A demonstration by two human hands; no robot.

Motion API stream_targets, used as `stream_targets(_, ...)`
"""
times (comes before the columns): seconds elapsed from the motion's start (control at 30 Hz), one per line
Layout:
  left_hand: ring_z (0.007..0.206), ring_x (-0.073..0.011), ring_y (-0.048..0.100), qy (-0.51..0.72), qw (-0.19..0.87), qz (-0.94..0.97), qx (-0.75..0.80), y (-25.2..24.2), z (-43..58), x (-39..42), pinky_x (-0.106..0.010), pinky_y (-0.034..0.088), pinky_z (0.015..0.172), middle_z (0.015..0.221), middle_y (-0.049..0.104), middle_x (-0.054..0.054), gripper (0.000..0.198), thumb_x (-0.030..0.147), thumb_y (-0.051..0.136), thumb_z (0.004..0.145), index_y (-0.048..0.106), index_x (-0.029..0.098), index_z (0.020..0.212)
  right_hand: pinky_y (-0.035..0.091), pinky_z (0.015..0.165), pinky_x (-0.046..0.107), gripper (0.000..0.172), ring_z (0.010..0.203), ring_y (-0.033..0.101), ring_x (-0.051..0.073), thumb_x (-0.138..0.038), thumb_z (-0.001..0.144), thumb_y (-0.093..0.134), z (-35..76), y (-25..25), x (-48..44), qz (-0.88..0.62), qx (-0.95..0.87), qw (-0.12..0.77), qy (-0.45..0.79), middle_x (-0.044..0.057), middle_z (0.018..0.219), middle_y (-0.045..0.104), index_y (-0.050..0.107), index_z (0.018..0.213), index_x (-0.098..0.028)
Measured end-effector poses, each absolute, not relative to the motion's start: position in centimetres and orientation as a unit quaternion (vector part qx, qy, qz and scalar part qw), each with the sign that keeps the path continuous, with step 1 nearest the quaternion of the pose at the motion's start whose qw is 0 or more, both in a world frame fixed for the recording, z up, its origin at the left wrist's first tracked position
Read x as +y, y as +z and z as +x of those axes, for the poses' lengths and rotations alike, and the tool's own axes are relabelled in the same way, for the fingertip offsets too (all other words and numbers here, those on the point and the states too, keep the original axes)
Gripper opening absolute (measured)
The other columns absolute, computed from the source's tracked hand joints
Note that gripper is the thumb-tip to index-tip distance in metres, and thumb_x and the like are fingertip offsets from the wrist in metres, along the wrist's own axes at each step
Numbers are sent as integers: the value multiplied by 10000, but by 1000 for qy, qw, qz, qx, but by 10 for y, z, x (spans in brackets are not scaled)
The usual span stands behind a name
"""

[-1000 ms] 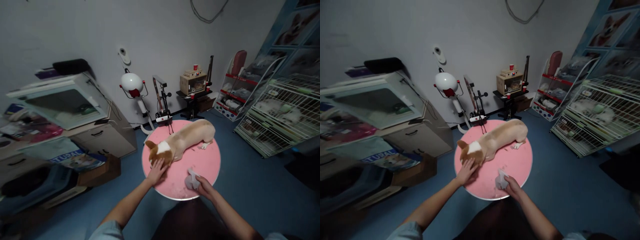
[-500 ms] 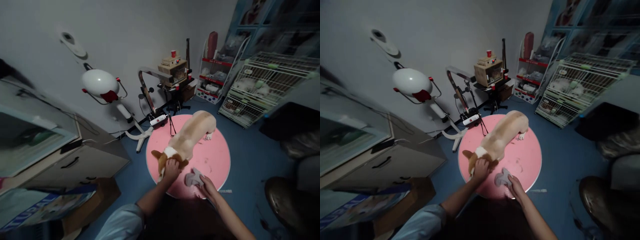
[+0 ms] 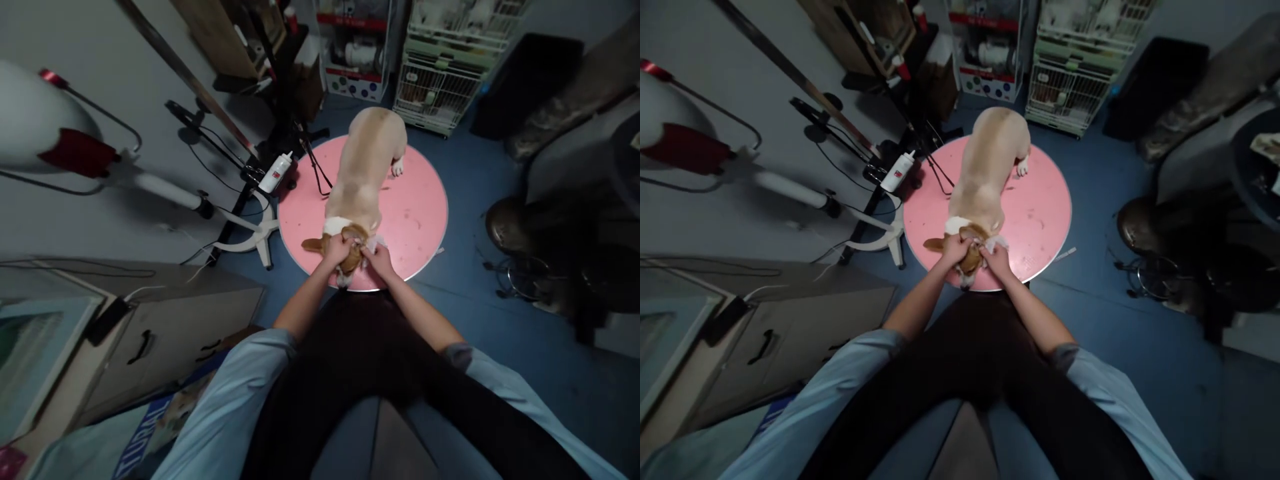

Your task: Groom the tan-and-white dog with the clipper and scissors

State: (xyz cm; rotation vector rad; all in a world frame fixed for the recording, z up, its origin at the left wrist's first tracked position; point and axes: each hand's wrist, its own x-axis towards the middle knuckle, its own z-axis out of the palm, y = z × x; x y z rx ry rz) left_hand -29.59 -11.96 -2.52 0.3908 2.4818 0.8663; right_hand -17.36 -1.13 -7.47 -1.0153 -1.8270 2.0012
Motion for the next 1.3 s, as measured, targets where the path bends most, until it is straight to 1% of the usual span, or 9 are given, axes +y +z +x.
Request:
stream_targets(0.13,809,-214,691,341,267,127,892,-29,-305,-123,-276,500,737,847,770,-99,258,333,640,944,750,114,862,420,691,302,320,703,532,178,-460,856,611,-189,-68,-13,-408,-630,132,647,10,672,616,581,679,-196)
stream_targets(0.3,771,-228,684,342,247,127,898,-32,-305,-126,-291,468,693,769,731,-85,310,366,616,959,713,134,777,481,866,342,156,922,586,219,-269,895,491,-182,-66,-45,-329,-726,201,570,71,934,664,601,806,-206)
stream_targets(0.47,771,-218,654,335,198,178,904,-33,-290,-125,-302,450,726,752,686,-68,275,301,593,963,649,162,733,487,947,365,139,1017,618,241,-116,863,501,-180,-60,-62,-340,-808,7,482,119,1034,672,607,910,-192)
stream_targets(0.57,816,-219,633,299,186,298,887,-34,-278,-123,-320,448,811,751,661,-64,259,224,658,890,573,191,648,500,879,340,113,988,664,249,-145,872,617,-176,-56,-47,-340,-748,-102,561,118,972,700,614,974,-194)
stream_targets(0.63,836,-220,617,275,174,371,870,-35,-273,-122,-334,441,854,751,649,-66,275,194,667,861,534,199,621,506,763,302,132,847,679,225,-139,839,677,-176,-53,-35,-322,-684,-145,638,86,835,697,611,933,-203)
stream_targets(0.8,718,-172,524,333,191,360,850,-39,-278,-118,-306,414,755,665,550,-14,339,238,621,884,448,209,593,430,524,218,124,469,479,111,-146,853,582,-182,-44,-22,-289,-554,-150,767,-49,542,517,502,798,-223)
stream_targets(0.93,644,-147,458,420,224,270,837,-41,-287,-121,-278,375,647,621,499,11,321,278,566,920,462,210,624,396,504,185,137,432,381,86,-161,871,528,-175,-42,-26,-287,-512,-97,804,-99,497,388,439,800,-236)
stream_targets(1.13,670,-151,486,369,216,349,834,-44,-279,-119,-283,383,692,637,536,-6,343,218,621,857,427,206,575,344,442,207,197,417,485,112,-79,747,682,-166,-58,-18,-297,-561,-180,752,-56,495,568,564,828,-215)
stream_targets(1.3,665,-145,503,392,221,344,824,-44,-281,-112,-280,392,699,653,574,-7,282,207,590,869,489,194,606,320,434,183,259,404,444,86,-92,648,639,-183,-61,-21,-265,-399,-163,863,-76,513,571,536,849,-217)
